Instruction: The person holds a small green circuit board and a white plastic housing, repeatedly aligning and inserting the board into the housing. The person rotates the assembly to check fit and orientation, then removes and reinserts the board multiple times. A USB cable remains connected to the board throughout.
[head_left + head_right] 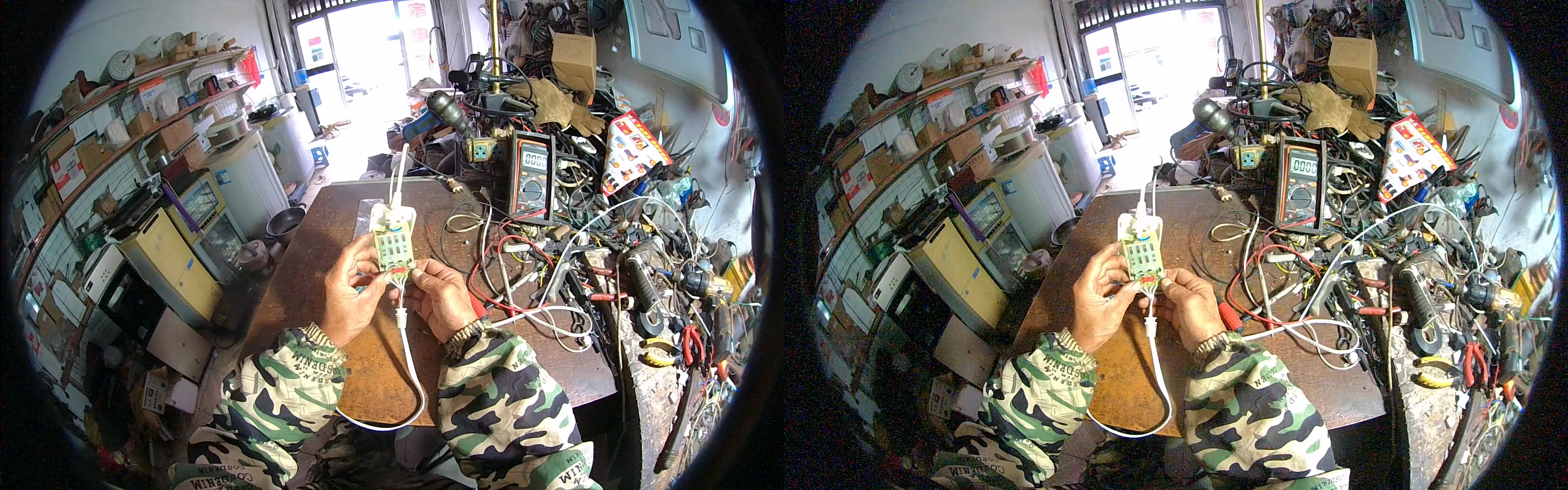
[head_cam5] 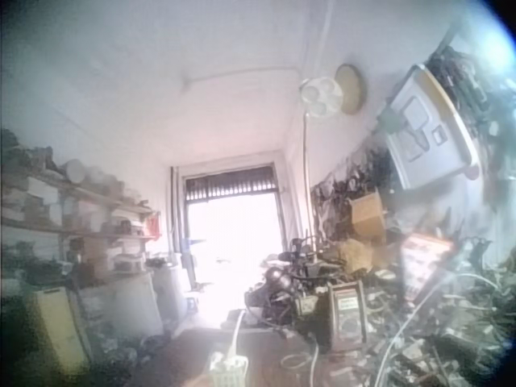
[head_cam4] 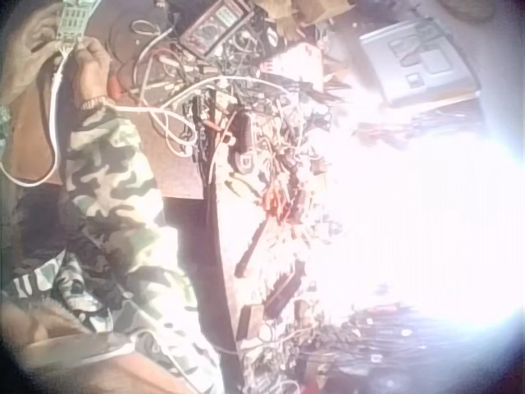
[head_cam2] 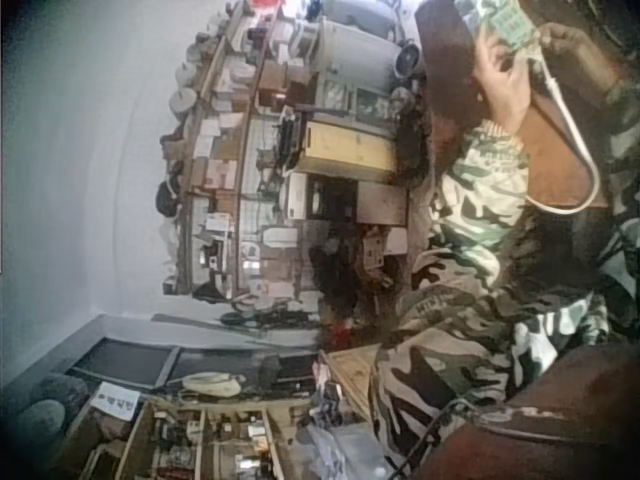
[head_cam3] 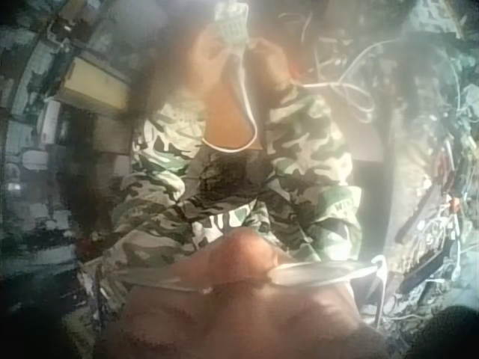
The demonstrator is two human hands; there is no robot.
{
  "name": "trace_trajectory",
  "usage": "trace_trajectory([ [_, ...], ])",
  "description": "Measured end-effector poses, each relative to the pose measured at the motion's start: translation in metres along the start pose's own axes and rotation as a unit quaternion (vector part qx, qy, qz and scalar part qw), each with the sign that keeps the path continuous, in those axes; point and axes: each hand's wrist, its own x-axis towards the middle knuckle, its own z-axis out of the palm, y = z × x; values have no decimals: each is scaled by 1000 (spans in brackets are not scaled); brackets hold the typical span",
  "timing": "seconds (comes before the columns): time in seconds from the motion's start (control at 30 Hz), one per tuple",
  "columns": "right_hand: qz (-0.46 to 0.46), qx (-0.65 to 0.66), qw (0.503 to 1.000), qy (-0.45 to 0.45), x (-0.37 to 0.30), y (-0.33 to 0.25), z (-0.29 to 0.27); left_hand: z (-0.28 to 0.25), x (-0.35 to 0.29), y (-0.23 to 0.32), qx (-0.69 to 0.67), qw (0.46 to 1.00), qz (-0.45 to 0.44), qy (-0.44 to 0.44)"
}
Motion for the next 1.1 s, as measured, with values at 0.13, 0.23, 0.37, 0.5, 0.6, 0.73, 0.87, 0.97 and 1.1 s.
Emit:
trace_trajectory([
  [0.13,1,2,1000,3,-1,-2,1,0,0,1,1,1000,-4,-3],
  [0.23,6,-5,1000,3,0,-2,1,-1,-1,2,-3,1000,-8,-3],
  [0.37,1,0,1000,1,1,0,-1,0,0,2,-3,1000,-7,-3],
  [0.5,3,0,1000,-2,1,0,-1,0,0,4,-6,1000,-11,-1],
  [0.6,4,-3,1000,2,0,-1,-1,2,0,5,-10,1000,-10,-4],
  [0.73,10,-3,1000,-3,2,0,-4,1,-1,7,-17,1000,-9,-5],
  [0.87,9,0,1000,-6,2,0,-5,0,0,3,-10,1000,-2,-8],
  [0.97,12,-4,1000,-5,0,-3,-4,1,0,3,-15,1000,-5,-10],
  [1.1,-27,-53,998,0,-1,1,0,-1,-1,-3,14,1000,-8,-4],
])
